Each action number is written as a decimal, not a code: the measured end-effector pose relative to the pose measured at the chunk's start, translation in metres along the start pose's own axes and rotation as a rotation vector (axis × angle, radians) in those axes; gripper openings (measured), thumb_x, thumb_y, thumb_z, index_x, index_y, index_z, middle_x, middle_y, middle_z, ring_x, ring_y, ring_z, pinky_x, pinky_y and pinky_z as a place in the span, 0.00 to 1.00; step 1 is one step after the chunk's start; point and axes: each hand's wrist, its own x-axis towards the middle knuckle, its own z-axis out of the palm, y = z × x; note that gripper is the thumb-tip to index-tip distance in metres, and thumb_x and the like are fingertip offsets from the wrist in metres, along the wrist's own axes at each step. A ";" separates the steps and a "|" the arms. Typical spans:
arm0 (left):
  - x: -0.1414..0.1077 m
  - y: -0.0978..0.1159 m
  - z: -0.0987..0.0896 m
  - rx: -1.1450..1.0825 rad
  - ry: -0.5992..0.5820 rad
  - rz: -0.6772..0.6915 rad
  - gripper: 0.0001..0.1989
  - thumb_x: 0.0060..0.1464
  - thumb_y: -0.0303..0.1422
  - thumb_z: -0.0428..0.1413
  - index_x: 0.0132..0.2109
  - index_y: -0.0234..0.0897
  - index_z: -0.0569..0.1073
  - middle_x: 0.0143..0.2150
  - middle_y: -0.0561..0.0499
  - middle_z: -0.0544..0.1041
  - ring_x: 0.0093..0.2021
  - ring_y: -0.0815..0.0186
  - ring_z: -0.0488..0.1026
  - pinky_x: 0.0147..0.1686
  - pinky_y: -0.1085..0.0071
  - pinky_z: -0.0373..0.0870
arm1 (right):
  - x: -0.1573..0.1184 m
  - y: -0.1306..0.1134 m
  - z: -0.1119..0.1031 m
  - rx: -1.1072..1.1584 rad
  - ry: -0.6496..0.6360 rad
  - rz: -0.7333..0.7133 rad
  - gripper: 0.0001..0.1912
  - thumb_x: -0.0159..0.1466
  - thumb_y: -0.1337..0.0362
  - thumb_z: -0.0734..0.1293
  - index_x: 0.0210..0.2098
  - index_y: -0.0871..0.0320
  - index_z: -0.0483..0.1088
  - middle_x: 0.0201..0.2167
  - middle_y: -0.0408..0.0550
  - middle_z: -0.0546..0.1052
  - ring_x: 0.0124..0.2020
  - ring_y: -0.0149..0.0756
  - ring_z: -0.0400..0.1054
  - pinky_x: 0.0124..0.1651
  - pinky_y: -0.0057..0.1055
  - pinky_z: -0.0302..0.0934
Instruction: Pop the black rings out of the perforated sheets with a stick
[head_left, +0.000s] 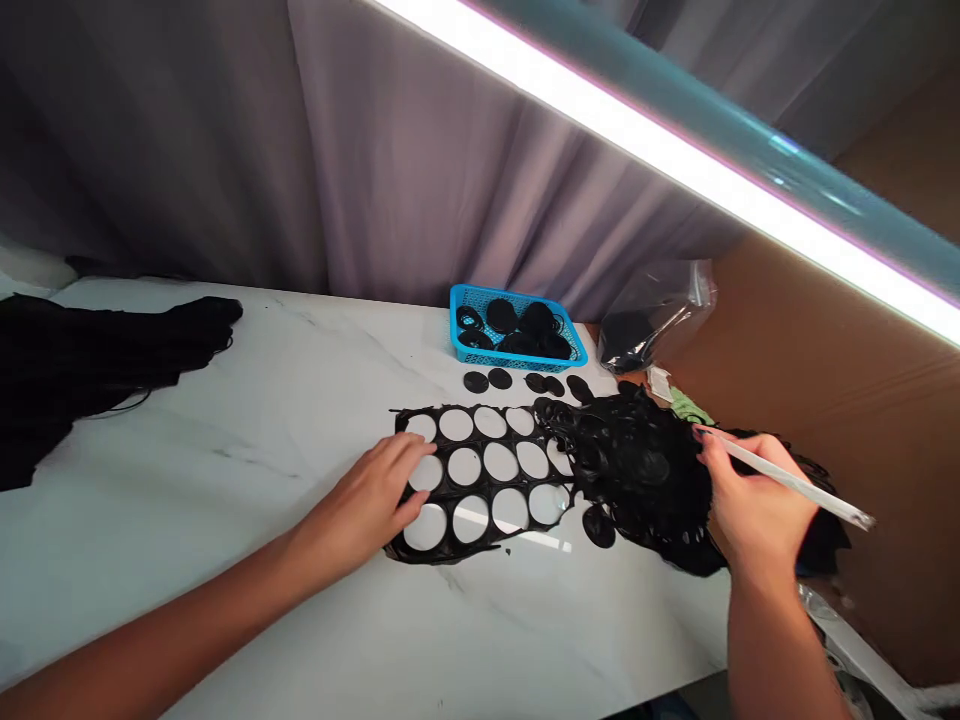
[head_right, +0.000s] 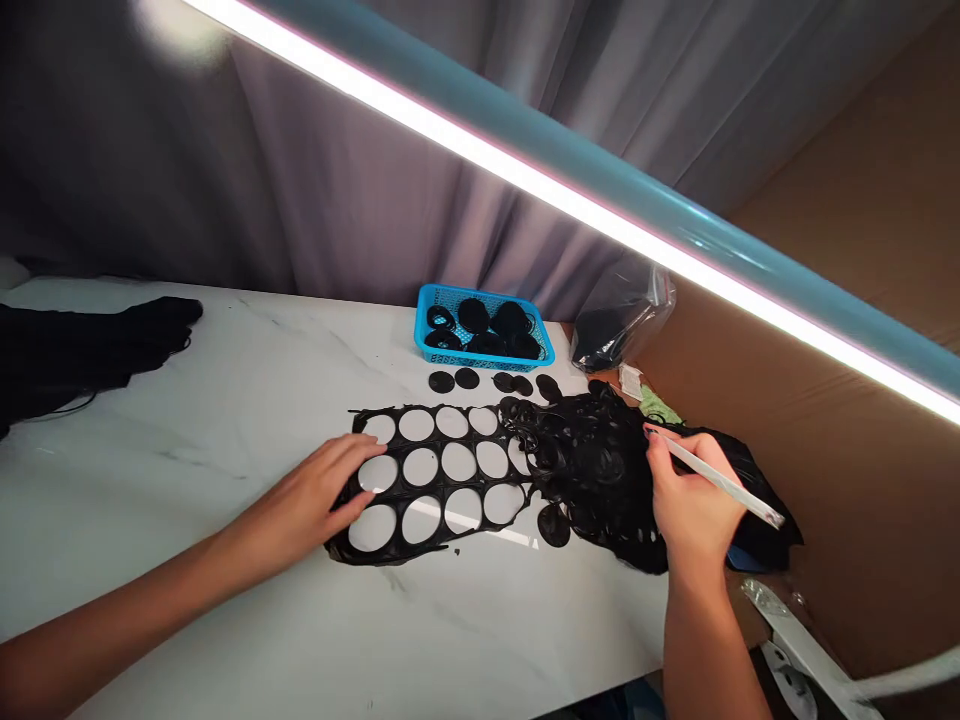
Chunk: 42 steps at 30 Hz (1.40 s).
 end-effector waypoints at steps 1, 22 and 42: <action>-0.007 -0.007 0.007 0.093 -0.004 0.057 0.19 0.61 0.35 0.53 0.59 0.42 0.68 0.63 0.44 0.67 0.61 0.51 0.65 0.58 0.53 0.63 | 0.000 0.001 -0.001 -0.022 0.003 -0.016 0.13 0.58 0.56 0.72 0.25 0.55 0.67 0.37 0.50 0.79 0.46 0.47 0.75 0.42 0.41 0.72; -0.029 -0.024 0.038 0.337 0.018 0.170 0.27 0.54 0.34 0.59 0.60 0.36 0.66 0.65 0.38 0.65 0.68 0.47 0.57 0.65 0.50 0.55 | -0.092 -0.054 0.208 0.240 -1.315 -0.210 0.06 0.64 0.63 0.66 0.31 0.57 0.70 0.38 0.47 0.80 0.41 0.37 0.74 0.45 0.34 0.66; -0.029 -0.027 0.035 0.231 0.005 0.135 0.28 0.53 0.36 0.61 0.60 0.37 0.66 0.67 0.38 0.62 0.69 0.45 0.55 0.65 0.48 0.56 | -0.034 -0.050 0.215 -0.358 -0.600 -0.661 0.08 0.66 0.68 0.57 0.34 0.57 0.67 0.31 0.53 0.74 0.34 0.43 0.66 0.38 0.35 0.59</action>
